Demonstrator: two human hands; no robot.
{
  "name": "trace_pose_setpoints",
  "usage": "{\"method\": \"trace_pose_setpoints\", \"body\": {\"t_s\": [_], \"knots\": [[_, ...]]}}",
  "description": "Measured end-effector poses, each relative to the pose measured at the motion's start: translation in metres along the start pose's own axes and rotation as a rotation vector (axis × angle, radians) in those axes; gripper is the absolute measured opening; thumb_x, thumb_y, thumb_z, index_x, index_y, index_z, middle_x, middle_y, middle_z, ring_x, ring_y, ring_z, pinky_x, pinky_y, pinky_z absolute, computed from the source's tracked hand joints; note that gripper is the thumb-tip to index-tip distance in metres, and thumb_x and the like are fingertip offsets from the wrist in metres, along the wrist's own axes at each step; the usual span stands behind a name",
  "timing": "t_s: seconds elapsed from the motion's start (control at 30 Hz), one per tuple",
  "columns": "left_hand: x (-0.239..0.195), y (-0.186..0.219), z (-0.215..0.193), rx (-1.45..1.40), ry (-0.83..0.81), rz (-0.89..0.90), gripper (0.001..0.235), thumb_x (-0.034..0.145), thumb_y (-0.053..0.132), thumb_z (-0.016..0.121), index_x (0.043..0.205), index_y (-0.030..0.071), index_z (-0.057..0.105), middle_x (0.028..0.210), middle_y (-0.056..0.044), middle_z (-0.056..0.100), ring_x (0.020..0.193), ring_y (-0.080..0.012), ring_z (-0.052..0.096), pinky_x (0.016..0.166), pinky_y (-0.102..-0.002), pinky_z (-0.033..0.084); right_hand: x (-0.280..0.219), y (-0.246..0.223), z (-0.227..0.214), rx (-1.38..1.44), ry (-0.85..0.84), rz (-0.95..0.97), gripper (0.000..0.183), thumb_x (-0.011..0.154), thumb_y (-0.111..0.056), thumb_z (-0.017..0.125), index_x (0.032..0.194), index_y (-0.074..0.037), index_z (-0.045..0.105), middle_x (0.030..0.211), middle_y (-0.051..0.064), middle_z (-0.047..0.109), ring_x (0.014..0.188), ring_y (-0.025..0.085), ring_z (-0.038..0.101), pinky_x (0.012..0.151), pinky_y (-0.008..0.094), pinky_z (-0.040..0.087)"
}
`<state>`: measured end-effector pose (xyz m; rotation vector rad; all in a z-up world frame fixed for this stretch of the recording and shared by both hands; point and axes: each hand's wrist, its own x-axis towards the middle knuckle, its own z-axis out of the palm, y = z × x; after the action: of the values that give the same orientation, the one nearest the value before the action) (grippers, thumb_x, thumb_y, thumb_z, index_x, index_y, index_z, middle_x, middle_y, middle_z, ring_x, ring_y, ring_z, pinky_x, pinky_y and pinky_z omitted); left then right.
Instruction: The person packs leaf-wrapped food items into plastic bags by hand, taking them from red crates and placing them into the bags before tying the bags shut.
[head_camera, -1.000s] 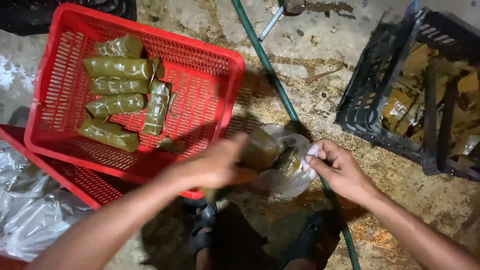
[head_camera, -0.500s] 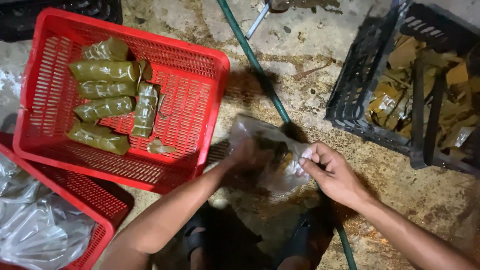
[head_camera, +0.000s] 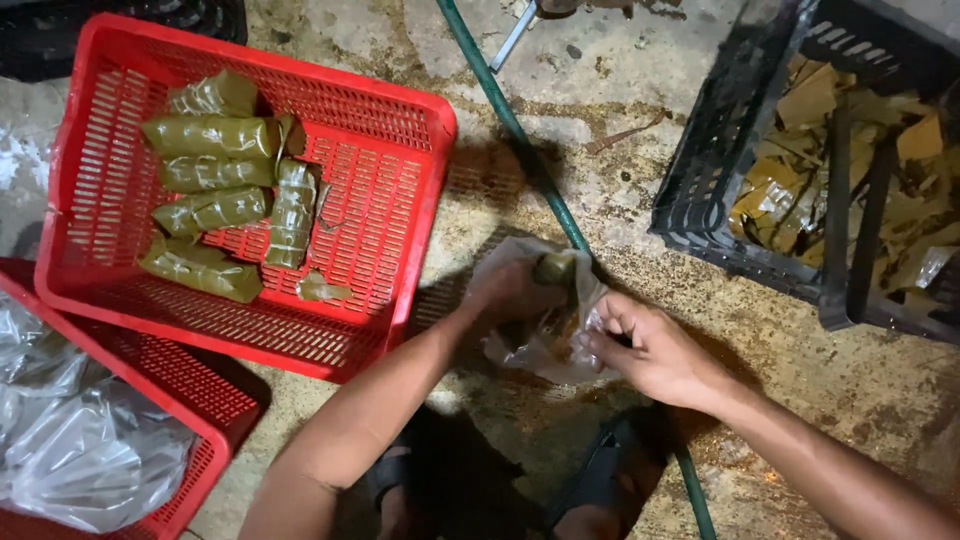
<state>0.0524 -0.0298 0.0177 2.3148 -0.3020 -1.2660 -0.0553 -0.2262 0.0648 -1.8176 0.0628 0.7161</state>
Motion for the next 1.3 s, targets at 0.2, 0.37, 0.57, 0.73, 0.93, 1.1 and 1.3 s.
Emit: {"method": "trace_pose_setpoints", "body": {"t_s": [0.2,0.37,0.57,0.73,0.93,1.1,1.3], "knots": [[0.026,-0.021,0.014,-0.353,-0.026,-0.096,0.088,0.071,0.053,0.081,0.149,0.026,0.053,0.13,-0.014,0.07,0.127,-0.0327,0.063,0.109,-0.042,0.051,-0.009,-0.05,0.003,-0.45,0.032,0.368,0.052,0.094,-0.031,0.072,0.137,-0.014,0.048,0.116,0.025,0.073,0.103,0.038,0.075,0.094,0.055,0.058],[-0.001,0.003,-0.015,-0.429,0.006,-0.232,0.07,0.077,0.046,0.075,0.137,0.012,0.066,0.13,-0.022,0.069,0.128,-0.0382,0.062,0.108,-0.044,0.05,0.016,0.022,0.029,-0.933,0.097,-0.183,0.03,0.095,-0.042,0.066,0.115,-0.019,0.065,0.08,0.01,0.075,0.067,0.023,0.075,0.062,0.034,0.061],[0.022,-0.019,0.002,-0.522,-0.002,-0.02,0.07,0.07,0.056,0.08,0.127,0.016,0.073,0.131,-0.012,0.071,0.128,-0.0307,0.063,0.11,-0.039,0.049,0.073,0.114,0.046,-0.938,0.139,-0.216,0.03,0.086,-0.043,0.068,0.108,-0.022,0.064,0.081,0.012,0.075,0.077,0.032,0.076,0.07,0.05,0.061],[0.02,-0.016,0.004,-0.338,-0.016,-0.112,0.071,0.074,0.061,0.073,0.133,0.022,0.069,0.137,-0.012,0.068,0.134,-0.032,0.058,0.115,-0.042,0.045,0.067,0.133,0.042,-0.813,0.272,-0.386,0.014,0.089,-0.027,0.062,0.102,-0.024,0.068,0.069,0.01,0.075,0.071,0.031,0.076,0.064,0.049,0.061],[-0.013,-0.005,0.014,-0.282,0.076,-0.17,0.058,0.082,0.054,0.062,0.129,0.022,0.07,0.134,-0.014,0.068,0.134,-0.0342,0.056,0.114,-0.046,0.045,0.05,0.121,0.032,-0.258,0.598,-0.317,0.013,0.098,-0.016,0.065,0.085,-0.015,0.068,0.071,0.008,0.072,0.072,0.028,0.071,0.073,0.041,0.058],[-0.025,0.004,0.03,-0.272,0.191,-0.091,0.058,0.081,0.053,0.063,0.127,0.019,0.07,0.128,-0.017,0.067,0.128,-0.0396,0.056,0.108,-0.05,0.047,0.036,0.105,0.017,0.109,0.996,-0.265,0.026,0.115,-0.011,0.05,0.093,-0.007,0.064,0.074,0.008,0.059,0.073,0.02,0.057,0.076,0.035,0.05],[-0.042,-0.009,0.032,-0.052,0.363,0.128,0.056,0.083,0.056,0.063,0.123,0.018,0.07,0.115,-0.015,0.067,0.112,-0.0373,0.059,0.095,-0.05,0.047,0.033,0.118,0.031,0.012,0.948,-0.208,0.026,0.112,-0.015,0.054,0.092,-0.005,0.067,0.069,0.015,0.059,0.07,0.027,0.061,0.07,0.039,0.05]]}}
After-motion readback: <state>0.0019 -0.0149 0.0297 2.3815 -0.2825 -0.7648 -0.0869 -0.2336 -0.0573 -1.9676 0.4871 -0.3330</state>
